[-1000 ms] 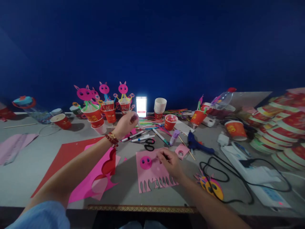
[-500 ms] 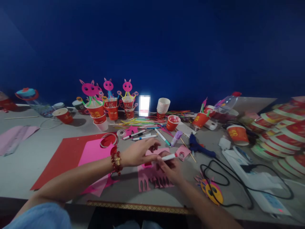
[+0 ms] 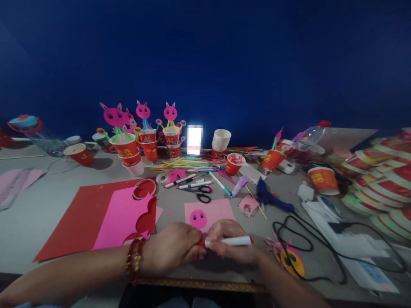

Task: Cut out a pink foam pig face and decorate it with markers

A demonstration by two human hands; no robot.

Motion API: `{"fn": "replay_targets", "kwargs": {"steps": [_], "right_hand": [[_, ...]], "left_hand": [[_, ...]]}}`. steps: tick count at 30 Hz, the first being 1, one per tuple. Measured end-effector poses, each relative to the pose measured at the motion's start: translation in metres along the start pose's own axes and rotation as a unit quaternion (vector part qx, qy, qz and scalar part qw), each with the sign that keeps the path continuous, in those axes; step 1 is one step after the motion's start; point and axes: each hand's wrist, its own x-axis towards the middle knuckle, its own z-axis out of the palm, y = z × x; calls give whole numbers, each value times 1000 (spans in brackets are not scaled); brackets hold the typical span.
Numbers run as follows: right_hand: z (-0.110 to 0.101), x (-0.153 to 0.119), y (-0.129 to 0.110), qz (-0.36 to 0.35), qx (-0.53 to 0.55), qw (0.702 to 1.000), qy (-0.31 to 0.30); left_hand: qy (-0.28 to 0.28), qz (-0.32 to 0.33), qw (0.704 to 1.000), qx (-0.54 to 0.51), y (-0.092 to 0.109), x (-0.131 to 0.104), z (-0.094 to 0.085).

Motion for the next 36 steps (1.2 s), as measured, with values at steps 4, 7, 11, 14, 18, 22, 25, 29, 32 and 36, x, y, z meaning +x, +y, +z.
{"fn": "replay_targets", "kwargs": {"steps": [4,7,11,14,18,22,25,29,32,36], "right_hand": [[-1,-3,-12,-64,41,996,-46],[-27,-8,-24,-44,141,981,125],[-53,-11,-30,-23,127,954,272],[-39,-3,-20,140,58,976,155],[-13,11,-1,163,19,982,99],[-10,16,10,115,-68,988,80],[-6,19,15,124,-77,986,82],[3,23,27,122,-97,982,110],[6,22,34,127,-105,978,131],[5,19,37,136,-109,977,124]], "left_hand": [[-26,-18,968,-247,11,-30,4],[-22,-95,925,-367,5,-49,5],[73,-120,979,-147,-15,-57,0],[79,44,996,6,-27,-45,6],[103,110,984,93,-36,-24,30],[98,112,984,102,-44,-19,44],[87,104,987,90,-47,-21,45],[80,102,988,82,-47,-22,44],[76,104,989,77,-47,-22,43],[78,104,989,73,-47,-21,43]]}}
